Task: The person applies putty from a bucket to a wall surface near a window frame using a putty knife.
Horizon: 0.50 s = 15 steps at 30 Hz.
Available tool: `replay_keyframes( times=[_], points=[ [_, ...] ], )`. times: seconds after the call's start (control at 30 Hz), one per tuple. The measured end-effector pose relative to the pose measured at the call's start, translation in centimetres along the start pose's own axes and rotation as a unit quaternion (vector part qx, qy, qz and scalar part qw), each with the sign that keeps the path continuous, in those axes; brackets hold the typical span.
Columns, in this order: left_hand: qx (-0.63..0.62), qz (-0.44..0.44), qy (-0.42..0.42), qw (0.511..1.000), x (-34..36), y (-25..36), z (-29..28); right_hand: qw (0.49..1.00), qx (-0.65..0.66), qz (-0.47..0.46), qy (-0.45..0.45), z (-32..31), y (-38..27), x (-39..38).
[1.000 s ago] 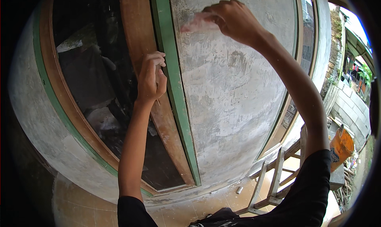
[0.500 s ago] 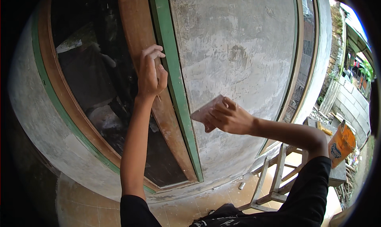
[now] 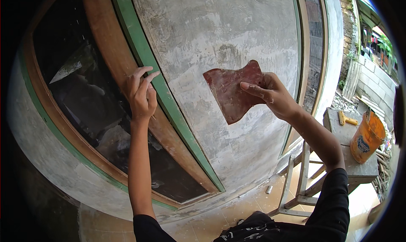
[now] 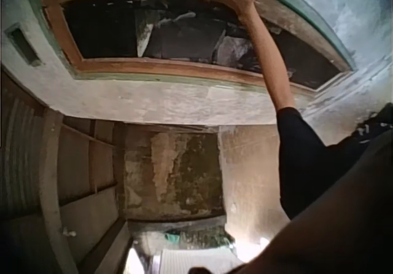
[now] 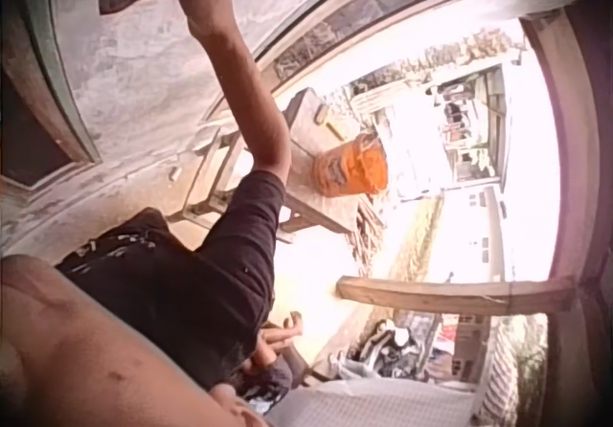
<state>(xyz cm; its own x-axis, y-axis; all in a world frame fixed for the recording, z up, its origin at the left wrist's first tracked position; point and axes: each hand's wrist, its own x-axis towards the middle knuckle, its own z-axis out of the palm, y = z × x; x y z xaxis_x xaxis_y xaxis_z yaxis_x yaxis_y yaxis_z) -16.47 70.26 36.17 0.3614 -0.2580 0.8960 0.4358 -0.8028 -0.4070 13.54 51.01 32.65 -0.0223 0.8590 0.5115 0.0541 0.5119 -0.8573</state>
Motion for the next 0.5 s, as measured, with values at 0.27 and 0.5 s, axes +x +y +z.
replay_keyframes(
  times=[0.27, 0.5],
  points=[
    [0.048, 0.008, -0.024, 0.999, 0.1, 0.7, 0.0, 0.762, -0.434, -0.476, 0.064, 1.1, -1.8, 7.9],
    [0.001, 0.001, 0.005, 1.000, -0.5, -0.1, 0.0, 0.450, -0.569, -0.688, -0.026, 0.7, -5.7, 17.6]
  ],
)
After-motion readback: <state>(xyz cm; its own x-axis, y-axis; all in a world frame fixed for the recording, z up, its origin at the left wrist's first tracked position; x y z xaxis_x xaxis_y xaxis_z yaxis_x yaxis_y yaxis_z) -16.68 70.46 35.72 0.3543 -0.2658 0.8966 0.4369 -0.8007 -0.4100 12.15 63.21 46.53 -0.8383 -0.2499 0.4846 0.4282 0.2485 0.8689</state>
